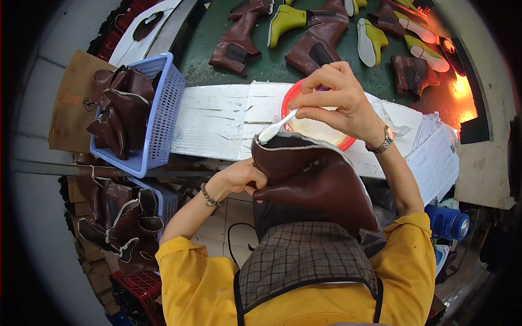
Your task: The worker is applying glue to the edges and seams of brown leather shoe upper components using a brush.
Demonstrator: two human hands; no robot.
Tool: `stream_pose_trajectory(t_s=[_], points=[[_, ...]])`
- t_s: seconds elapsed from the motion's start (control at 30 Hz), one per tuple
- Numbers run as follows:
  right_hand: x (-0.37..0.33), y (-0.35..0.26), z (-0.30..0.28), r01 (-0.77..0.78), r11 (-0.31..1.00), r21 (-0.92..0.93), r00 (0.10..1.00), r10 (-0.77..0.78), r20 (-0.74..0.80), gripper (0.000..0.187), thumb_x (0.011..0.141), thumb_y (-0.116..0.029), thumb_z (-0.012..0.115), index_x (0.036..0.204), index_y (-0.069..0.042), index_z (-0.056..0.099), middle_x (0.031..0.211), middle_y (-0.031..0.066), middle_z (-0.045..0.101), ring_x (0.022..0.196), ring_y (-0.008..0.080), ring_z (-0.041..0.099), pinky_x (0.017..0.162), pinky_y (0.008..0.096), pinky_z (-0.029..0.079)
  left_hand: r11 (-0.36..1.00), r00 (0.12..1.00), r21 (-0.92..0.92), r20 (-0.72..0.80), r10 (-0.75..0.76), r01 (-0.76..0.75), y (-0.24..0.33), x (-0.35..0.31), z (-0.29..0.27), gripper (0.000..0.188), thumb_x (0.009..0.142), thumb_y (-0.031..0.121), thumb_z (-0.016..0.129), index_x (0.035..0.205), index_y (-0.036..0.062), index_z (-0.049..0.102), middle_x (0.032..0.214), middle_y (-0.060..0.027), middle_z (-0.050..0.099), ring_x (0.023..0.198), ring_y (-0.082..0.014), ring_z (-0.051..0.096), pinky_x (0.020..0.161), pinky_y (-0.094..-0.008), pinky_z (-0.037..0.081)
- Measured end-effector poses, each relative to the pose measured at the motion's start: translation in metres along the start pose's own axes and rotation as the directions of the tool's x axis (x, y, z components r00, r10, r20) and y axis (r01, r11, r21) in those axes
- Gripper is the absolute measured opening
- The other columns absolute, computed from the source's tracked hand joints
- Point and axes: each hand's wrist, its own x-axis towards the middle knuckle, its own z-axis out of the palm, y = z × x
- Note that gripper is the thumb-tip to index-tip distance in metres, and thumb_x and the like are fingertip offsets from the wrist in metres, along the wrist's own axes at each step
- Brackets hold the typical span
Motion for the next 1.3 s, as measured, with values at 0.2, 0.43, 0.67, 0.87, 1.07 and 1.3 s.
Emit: stream_pose_trajectory(t_s=[0.2, 0.43, 0.67, 0.87, 1.07, 1.3], points=[[-0.053, 0.052, -0.026, -0.493, 0.857, 0.149, 0.771, 0.51, -0.382, 0.015, 0.099, -0.01, 0.068, 0.105, 0.002, 0.076, 0.093, 0.0039, 0.067, 0.08, 0.0095, 0.059, 0.071, 0.0241, 0.046, 0.906, 0.934, -0.227, -0.053, 0.354, -0.356, 0.004, -0.042, -0.048, 0.041, 0.067, -0.008, 0.051, 0.105, -0.0202, 0.06, 0.073, -0.0313, 0.065, 0.034, -0.0158, 0.038, 0.032, -0.0255, 0.023], [-0.204, 0.061, 0.004, -0.774, 0.61, 0.169, 0.453, 0.72, -0.525, 0.032, 0.104, -0.015, 0.061, 0.077, 0.002, 0.06, 0.07, 0.002, 0.05, 0.067, 0.01, 0.044, 0.062, 0.0301, 0.035, 0.751, 0.796, -0.293, -0.361, 0.486, -0.591, 0.069, -0.031, -0.103, 0.038, 0.077, -0.004, 0.053, 0.112, -0.0184, 0.059, 0.102, -0.0338, 0.068, 0.055, -0.0256, 0.059, 0.042, -0.0273, 0.037], [-0.191, 0.045, 0.041, -0.79, 0.59, -0.168, 0.577, 0.62, -0.531, 0.04, 0.107, -0.018, 0.046, 0.078, -0.004, 0.07, 0.073, 0.0109, 0.057, 0.073, 0.028, 0.053, 0.082, 0.0419, 0.037, 0.601, 0.249, 0.517, -0.595, 0.765, -0.61, 0.176, 0.025, -0.163, 0.058, 0.079, -0.006, 0.063, 0.136, 0.0015, 0.055, 0.102, -0.0146, 0.073, 0.08, -0.0246, 0.074, 0.052, -0.0277, 0.055], [-0.196, 0.045, 0.036, -0.806, 0.551, -0.216, 0.574, 0.636, -0.517, 0.037, 0.105, -0.015, 0.047, 0.076, -0.001, 0.065, 0.077, 0.0116, 0.063, 0.079, 0.0294, 0.055, 0.082, 0.0418, 0.039, 0.389, -0.096, 0.92, -0.383, 0.919, 0.046, 0.261, 0.097, -0.246, 0.053, 0.078, -0.004, 0.064, 0.13, 0.0041, 0.059, 0.12, -0.0221, 0.07, 0.107, -0.0392, 0.07, 0.084, -0.0442, 0.058], [-0.189, 0.045, 0.04, -0.796, 0.558, -0.233, 0.598, 0.669, -0.442, 0.038, 0.104, -0.016, 0.045, 0.074, -0.002, 0.063, 0.075, 0.0111, 0.062, 0.077, 0.0297, 0.053, 0.081, 0.0422, 0.039, 0.184, -0.088, 0.96, -0.169, 0.982, 0.211, 0.327, 0.127, -0.333, 0.058, 0.078, -0.002, 0.07, 0.131, 0.0185, 0.063, 0.141, -0.0167, 0.057, 0.129, -0.0402, 0.054, 0.1, -0.047, 0.051], [-0.211, 0.053, 0.046, -0.831, 0.518, -0.201, 0.548, 0.702, -0.454, 0.043, 0.108, -0.021, 0.04, 0.079, 0.001, 0.062, 0.077, 0.0114, 0.059, 0.078, 0.0268, 0.054, 0.079, 0.0416, 0.041, 0.409, -0.294, 0.835, -0.313, 0.903, 0.369, 0.327, 0.164, -0.309, 0.078, 0.071, 0.004, 0.074, 0.143, 0.0212, 0.047, 0.137, -0.0268, 0.047, 0.125, -0.0483, 0.049, 0.097, -0.0635, 0.046]])
